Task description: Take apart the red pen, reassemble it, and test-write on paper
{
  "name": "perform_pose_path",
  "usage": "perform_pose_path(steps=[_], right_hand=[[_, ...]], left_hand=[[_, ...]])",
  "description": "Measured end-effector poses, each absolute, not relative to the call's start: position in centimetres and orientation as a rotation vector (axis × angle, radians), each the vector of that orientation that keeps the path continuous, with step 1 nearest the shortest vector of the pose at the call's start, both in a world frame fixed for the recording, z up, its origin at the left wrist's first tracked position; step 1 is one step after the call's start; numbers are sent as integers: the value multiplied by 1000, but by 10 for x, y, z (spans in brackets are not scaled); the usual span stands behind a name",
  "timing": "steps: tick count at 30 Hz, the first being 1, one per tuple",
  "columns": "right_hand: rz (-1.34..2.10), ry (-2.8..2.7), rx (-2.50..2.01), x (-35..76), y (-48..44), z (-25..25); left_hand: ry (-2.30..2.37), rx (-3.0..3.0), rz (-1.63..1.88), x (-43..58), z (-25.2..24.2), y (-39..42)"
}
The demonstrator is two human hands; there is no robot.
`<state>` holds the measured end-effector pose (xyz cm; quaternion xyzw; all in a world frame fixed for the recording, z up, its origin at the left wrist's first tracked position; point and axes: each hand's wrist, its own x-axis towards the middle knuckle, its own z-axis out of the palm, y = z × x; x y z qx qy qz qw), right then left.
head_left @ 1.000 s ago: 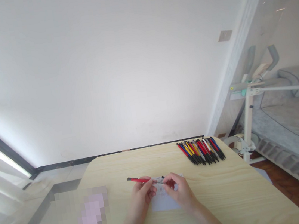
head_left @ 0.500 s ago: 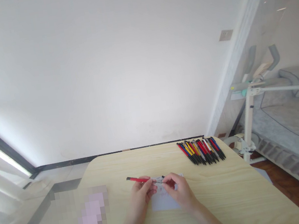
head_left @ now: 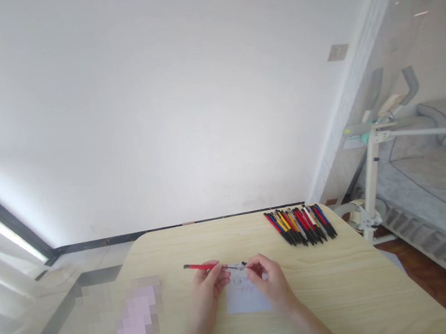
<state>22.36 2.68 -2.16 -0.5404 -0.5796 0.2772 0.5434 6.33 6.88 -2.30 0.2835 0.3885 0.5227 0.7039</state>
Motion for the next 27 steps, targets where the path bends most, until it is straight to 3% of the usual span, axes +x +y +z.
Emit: perform_pose_path(steps=[12,27], right_hand=[[1059,-947,-1086,222,32,-26],[1008,-889,-1115,227,38,-31]], left_hand=[[838,576,1169,63,-18,68],[805,578,1160,61,-19,68]])
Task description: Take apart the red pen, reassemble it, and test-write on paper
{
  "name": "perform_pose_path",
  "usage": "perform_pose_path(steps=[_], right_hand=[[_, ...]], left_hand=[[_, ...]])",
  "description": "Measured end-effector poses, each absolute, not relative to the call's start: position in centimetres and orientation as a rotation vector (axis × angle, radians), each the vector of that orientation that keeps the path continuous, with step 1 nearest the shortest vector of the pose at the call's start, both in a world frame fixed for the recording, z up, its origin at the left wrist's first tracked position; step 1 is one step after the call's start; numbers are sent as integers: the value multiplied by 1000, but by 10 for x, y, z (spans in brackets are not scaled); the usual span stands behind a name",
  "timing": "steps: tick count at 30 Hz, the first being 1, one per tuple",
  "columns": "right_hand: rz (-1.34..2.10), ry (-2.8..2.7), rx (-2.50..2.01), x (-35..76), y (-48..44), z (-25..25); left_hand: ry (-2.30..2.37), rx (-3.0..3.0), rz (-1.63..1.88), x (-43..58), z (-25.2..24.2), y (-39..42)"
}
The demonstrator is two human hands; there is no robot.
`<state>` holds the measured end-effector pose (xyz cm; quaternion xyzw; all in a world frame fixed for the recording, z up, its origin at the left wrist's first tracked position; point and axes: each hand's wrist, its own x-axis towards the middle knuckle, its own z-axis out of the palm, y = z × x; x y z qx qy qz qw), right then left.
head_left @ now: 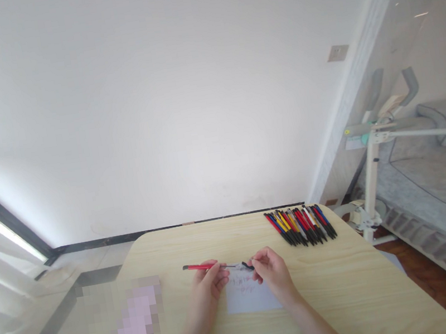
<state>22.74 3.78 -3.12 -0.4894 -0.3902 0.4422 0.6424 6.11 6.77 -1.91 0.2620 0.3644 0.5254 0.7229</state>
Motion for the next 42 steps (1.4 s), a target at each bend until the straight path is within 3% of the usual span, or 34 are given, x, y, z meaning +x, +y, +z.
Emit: perform_pose_path(steps=[18,38,42], right_hand=[[809,-1035,-1235,229,34,-28],[916,-981,-1163,230,35,-24],[799,-1106,-1248,231,33,-24]], left_hand=[[800,571,1157,62,-19,68],[770,572,1152,61,-21,67],[758,580,1149,61,-21,67]])
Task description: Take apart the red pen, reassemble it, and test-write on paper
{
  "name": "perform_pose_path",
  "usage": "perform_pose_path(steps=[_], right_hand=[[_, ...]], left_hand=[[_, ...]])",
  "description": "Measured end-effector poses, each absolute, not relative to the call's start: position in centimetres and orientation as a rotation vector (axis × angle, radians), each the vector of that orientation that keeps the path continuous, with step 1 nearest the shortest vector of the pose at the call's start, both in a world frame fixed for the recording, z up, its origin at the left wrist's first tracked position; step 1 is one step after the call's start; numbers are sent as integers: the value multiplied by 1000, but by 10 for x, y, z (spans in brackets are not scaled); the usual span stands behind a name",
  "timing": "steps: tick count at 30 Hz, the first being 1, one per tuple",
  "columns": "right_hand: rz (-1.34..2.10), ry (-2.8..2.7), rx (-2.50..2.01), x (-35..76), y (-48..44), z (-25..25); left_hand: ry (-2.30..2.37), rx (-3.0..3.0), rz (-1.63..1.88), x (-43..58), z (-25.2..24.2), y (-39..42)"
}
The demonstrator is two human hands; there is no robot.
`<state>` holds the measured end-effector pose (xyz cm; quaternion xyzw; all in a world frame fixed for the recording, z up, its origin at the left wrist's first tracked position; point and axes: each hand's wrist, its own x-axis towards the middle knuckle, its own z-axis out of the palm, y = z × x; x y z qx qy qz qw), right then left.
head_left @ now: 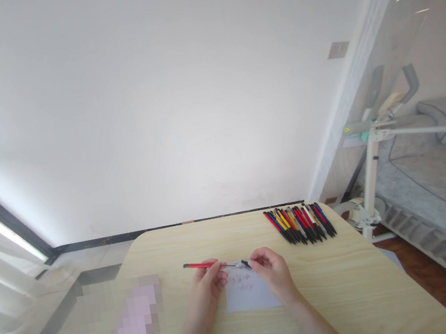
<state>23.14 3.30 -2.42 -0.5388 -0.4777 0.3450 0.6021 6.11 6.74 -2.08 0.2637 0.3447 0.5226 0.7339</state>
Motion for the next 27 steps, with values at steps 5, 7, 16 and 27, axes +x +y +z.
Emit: perform_pose_path(steps=[5,7,16,27], right_hand=[[395,-1437,-1438,236,31,-22],[292,-1530,-1498,236,31,-22],[161,-1684,-1623,233,30,-27],[355,-1569,-1417,231,30,-21]], left_hand=[[766,571,1158,61,-21,68],[762,568,1160,61,-21,68],[749,564,1156,62,-20,69],[757,582,1136,62,-20,68]])
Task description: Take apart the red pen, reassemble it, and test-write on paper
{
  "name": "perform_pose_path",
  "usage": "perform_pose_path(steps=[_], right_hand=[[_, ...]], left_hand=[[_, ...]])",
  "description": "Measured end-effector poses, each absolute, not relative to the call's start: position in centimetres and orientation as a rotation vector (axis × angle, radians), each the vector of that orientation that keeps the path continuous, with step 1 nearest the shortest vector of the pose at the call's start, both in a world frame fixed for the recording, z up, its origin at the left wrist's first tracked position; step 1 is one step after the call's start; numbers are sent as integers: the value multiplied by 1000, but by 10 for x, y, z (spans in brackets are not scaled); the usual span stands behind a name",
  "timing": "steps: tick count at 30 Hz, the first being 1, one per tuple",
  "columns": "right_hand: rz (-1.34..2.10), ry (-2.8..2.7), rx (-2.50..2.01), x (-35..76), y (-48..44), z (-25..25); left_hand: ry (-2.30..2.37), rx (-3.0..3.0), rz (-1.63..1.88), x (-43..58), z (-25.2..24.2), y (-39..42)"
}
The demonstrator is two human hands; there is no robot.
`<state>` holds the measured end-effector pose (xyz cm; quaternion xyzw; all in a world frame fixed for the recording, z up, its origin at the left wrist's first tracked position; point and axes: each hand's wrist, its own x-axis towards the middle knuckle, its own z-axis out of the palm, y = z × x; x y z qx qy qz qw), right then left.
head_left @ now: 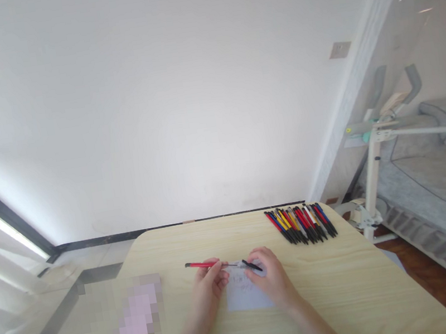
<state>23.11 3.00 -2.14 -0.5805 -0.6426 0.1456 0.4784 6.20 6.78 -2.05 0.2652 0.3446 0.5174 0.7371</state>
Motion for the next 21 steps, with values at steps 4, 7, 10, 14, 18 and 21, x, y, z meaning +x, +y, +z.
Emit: perform_pose_path(steps=[4,7,10,14,18,21], right_hand=[[516,-1558,-1289,227,27,-17],[590,-1533,-1301,225,26,-19],[630,-1509,-1315,224,26,-21],[637,-1487,-1318,223,26,-21],[636,-1463,-1323,222,26,-20],[636,-1445,-1319,222,26,-20]], left_hand=[[750,609,1105,64,-19,64],[747,635,1085,66,-20,63],[735,657,1057,67,-21,62],[731,665,1010,67,-20,62],[742,654,993,67,-17,62],[746,638,1007,67,-16,62]])
